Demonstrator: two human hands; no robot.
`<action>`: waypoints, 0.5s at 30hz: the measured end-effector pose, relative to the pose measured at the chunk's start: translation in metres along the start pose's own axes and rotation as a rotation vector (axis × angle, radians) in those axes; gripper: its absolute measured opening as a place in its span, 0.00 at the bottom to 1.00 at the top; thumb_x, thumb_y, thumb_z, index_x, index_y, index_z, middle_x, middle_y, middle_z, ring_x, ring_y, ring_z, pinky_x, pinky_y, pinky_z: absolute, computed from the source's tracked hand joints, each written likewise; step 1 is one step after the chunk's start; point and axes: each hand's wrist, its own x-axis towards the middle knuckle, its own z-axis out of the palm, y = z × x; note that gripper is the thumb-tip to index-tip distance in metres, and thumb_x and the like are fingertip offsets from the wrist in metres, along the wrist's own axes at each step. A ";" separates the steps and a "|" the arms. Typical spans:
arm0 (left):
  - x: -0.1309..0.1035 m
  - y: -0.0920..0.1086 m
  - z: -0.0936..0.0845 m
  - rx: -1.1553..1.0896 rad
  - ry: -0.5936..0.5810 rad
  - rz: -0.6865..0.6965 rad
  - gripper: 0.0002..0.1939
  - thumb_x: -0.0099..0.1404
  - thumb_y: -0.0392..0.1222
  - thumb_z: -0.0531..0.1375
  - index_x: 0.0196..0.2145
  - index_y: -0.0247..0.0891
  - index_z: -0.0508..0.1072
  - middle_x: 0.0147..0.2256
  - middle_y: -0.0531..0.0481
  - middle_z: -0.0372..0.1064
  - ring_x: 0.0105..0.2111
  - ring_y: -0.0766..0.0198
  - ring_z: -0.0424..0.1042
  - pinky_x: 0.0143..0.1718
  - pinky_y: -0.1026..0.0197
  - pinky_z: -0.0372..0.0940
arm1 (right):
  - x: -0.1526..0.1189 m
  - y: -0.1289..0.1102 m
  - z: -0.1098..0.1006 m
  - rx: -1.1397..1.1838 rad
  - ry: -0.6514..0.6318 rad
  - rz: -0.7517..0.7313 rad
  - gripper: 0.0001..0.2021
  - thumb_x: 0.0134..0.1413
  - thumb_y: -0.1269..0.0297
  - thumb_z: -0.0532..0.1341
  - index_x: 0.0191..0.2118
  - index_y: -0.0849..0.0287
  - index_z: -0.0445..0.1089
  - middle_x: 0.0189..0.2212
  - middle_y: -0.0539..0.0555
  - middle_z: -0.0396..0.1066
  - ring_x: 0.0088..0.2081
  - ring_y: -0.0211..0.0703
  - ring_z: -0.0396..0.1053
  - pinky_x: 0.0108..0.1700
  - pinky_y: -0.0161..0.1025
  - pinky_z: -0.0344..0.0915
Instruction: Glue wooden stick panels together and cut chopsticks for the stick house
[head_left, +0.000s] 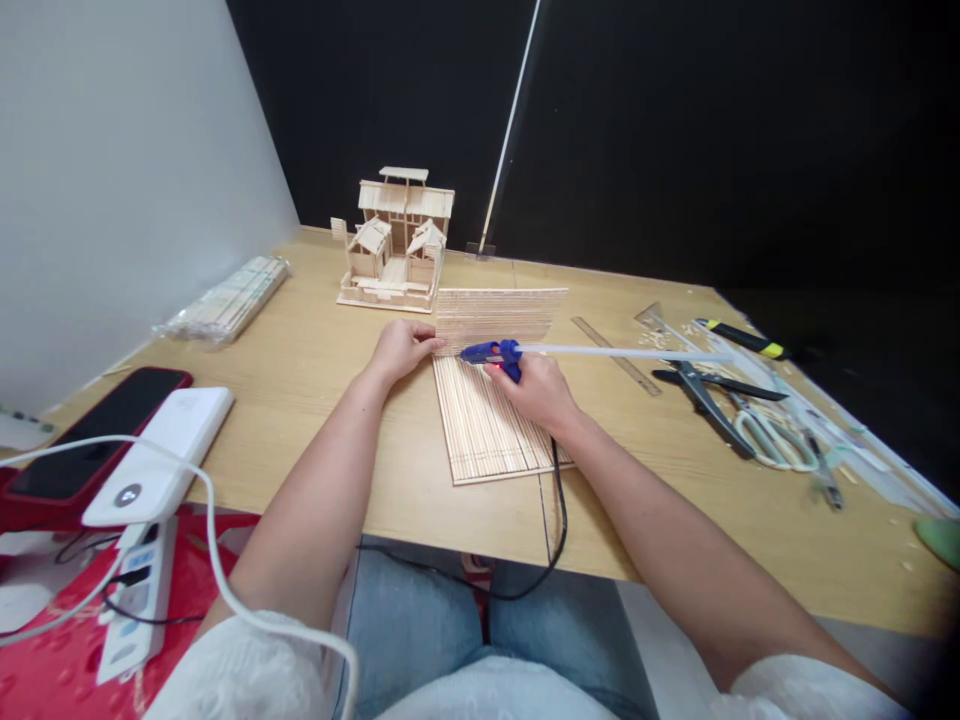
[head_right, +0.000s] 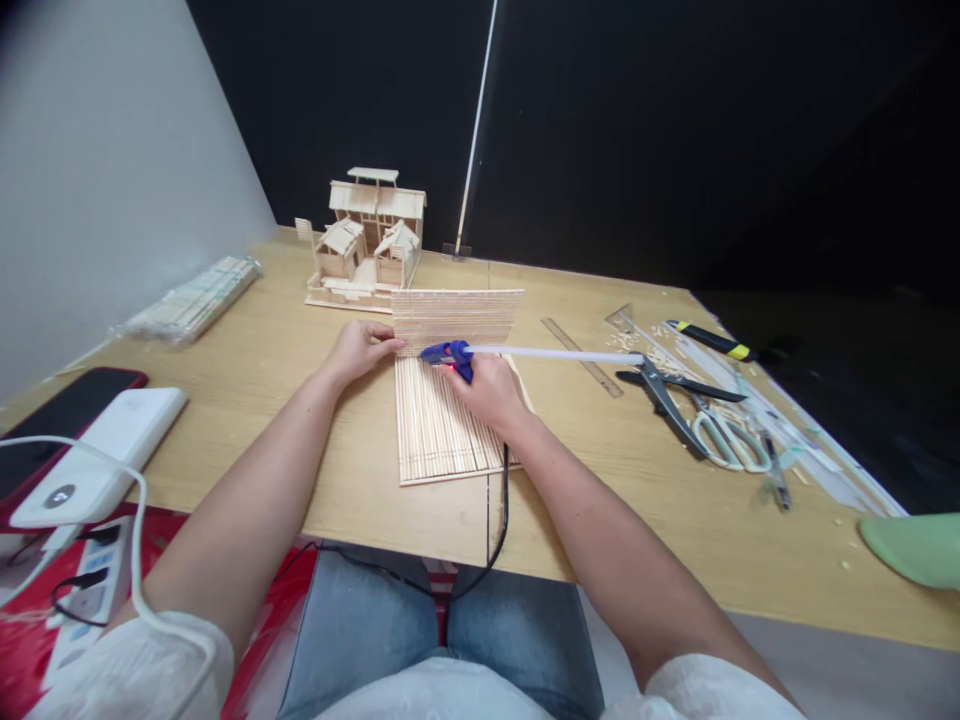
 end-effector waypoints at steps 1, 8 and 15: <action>0.000 -0.001 0.000 -0.002 0.003 0.003 0.15 0.58 0.49 0.62 0.33 0.35 0.81 0.34 0.47 0.79 0.35 0.57 0.75 0.39 0.60 0.65 | 0.001 0.000 0.000 -0.004 -0.006 0.003 0.23 0.61 0.46 0.56 0.39 0.63 0.76 0.35 0.63 0.78 0.39 0.54 0.75 0.40 0.42 0.65; 0.001 -0.004 0.001 0.018 0.015 0.012 0.15 0.57 0.50 0.62 0.32 0.35 0.80 0.33 0.46 0.79 0.34 0.56 0.74 0.37 0.59 0.65 | 0.002 0.007 -0.002 -0.022 0.016 0.063 0.23 0.61 0.46 0.56 0.41 0.62 0.75 0.36 0.63 0.78 0.41 0.56 0.75 0.41 0.43 0.66; 0.000 -0.003 0.000 -0.003 0.015 0.002 0.14 0.57 0.50 0.63 0.32 0.35 0.80 0.34 0.47 0.79 0.35 0.56 0.75 0.39 0.59 0.66 | -0.001 0.008 -0.005 -0.011 0.022 0.088 0.23 0.61 0.46 0.56 0.41 0.63 0.75 0.36 0.63 0.78 0.40 0.55 0.75 0.40 0.42 0.66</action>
